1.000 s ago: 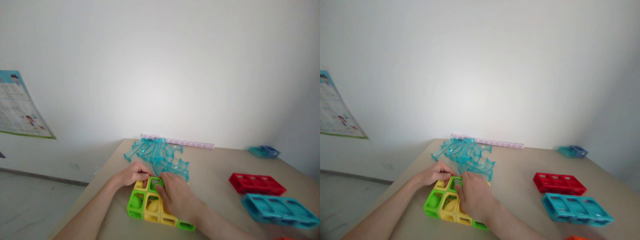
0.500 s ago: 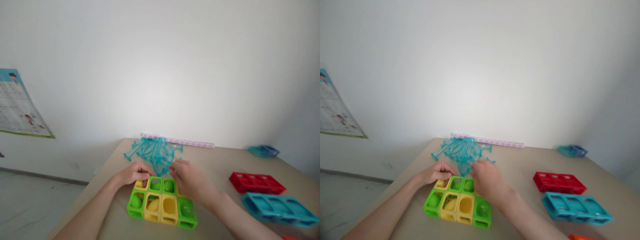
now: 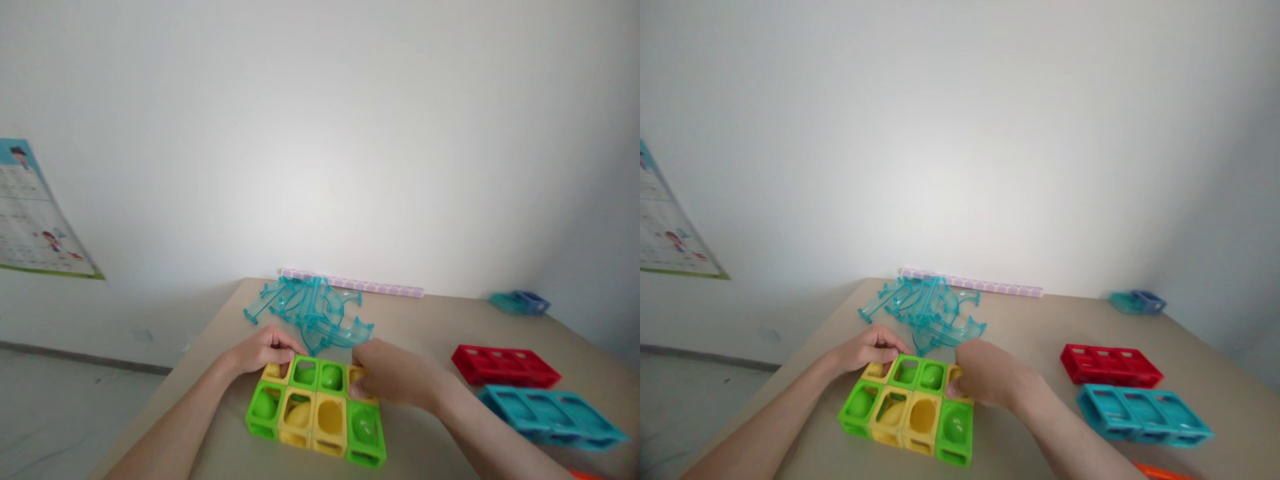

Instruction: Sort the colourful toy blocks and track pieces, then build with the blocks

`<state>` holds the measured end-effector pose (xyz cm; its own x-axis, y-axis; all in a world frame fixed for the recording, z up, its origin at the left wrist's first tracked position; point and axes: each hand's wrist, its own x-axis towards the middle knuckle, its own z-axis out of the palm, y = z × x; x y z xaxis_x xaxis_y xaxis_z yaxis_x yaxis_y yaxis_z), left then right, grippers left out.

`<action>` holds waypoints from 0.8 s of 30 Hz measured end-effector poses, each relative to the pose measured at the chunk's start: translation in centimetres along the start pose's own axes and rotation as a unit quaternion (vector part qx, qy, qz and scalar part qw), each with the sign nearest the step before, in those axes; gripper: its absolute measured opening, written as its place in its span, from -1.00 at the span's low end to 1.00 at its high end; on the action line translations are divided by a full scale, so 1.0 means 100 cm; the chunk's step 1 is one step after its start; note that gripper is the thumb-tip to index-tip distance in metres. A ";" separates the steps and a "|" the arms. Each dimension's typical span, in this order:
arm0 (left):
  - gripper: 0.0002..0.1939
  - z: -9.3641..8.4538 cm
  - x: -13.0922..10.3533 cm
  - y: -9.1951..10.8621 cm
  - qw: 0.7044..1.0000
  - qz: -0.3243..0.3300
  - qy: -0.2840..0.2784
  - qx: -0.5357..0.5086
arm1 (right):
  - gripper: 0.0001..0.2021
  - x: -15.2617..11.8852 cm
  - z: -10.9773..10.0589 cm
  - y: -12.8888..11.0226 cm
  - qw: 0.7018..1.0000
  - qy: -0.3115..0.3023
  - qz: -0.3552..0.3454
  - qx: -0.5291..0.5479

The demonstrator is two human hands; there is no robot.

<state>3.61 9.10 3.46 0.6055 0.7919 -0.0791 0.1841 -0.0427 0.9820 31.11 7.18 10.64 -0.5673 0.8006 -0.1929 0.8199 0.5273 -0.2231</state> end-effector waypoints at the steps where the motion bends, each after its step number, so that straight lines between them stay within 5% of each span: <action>1: -0.50 0.000 0.000 -0.001 1.000 -0.002 0.001 0.000 | -0.85 -0.001 0.000 0.000 1.000 -0.006 -0.002 0.004; 7: -0.49 0.001 0.000 0.000 1.000 0.000 0.003 0.001 | -0.79 0.000 0.002 0.001 1.000 0.012 -0.022 -0.008; 17: -0.55 -0.001 0.000 0.000 1.000 0.008 0.000 0.012 | -0.83 -0.005 -0.009 -0.018 0.982 0.169 0.042 -0.077; 21: -0.58 0.001 0.000 0.004 1.000 0.011 -0.009 0.013 | -0.74 -0.004 -0.004 -0.031 0.955 0.279 0.033 0.092; 24: -0.64 0.004 0.000 0.007 1.000 0.001 0.002 -0.006 | -0.82 0.003 0.021 -0.045 0.916 0.249 -0.043 0.313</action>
<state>4.02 8.80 4.08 0.6030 0.7941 -0.0760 0.1732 -0.0373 0.9842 27.12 4.46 9.58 -0.3951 0.8764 0.2753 0.4801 0.4525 -0.7515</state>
